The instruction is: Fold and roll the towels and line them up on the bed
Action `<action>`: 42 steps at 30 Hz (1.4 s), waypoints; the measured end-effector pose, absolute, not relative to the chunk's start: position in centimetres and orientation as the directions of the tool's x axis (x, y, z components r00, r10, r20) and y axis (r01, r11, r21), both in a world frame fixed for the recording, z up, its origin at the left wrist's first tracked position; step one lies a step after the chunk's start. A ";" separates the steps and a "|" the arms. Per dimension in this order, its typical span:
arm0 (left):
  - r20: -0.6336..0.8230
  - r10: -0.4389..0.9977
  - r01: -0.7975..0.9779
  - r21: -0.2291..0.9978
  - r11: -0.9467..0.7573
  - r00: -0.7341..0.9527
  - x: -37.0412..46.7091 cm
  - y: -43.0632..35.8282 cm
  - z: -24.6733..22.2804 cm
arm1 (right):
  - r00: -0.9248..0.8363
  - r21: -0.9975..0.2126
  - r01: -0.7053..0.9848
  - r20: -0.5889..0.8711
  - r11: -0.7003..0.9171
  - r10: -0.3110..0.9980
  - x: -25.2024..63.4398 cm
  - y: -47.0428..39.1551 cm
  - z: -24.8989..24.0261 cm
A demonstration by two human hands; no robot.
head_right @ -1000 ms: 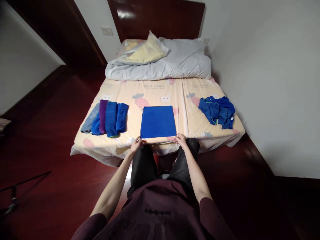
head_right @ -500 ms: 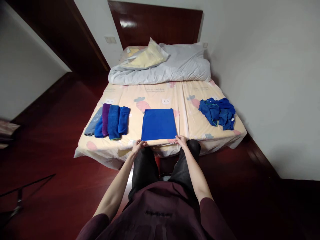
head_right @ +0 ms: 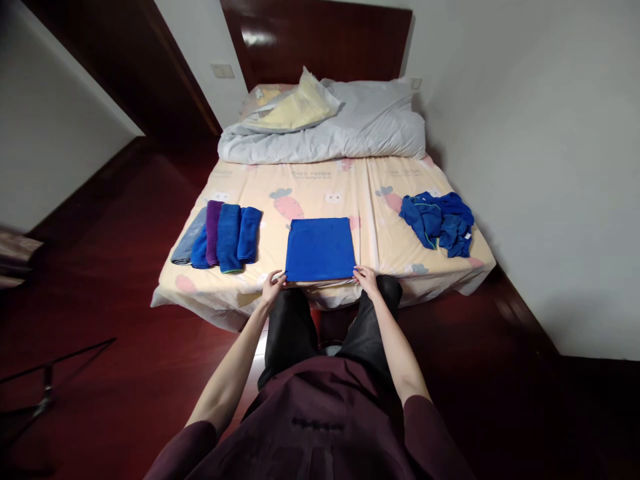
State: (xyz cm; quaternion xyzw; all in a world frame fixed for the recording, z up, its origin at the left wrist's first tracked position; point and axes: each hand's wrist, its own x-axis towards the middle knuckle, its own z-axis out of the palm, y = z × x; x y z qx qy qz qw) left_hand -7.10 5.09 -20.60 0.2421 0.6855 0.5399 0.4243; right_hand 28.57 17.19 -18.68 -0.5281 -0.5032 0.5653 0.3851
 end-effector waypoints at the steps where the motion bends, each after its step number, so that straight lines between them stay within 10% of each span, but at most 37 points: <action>1: -0.311 0.808 -0.124 0.950 0.288 -0.500 -7.3 5.3 -20.3 | -0.159 -0.980 0.092 -0.191 -0.178 0.968 28.6 17.3 -18.5; 17: -0.020 0.852 0.204 0.968 0.148 -0.523 -9.6 8.6 -20.4 | -0.112 -0.931 0.312 0.159 0.187 0.981 26.9 19.6 -18.2; 42: -0.014 0.865 0.327 0.923 0.204 -0.502 -9.2 9.2 -22.3 | -0.097 -0.834 0.524 0.143 0.173 0.985 26.5 21.4 -22.8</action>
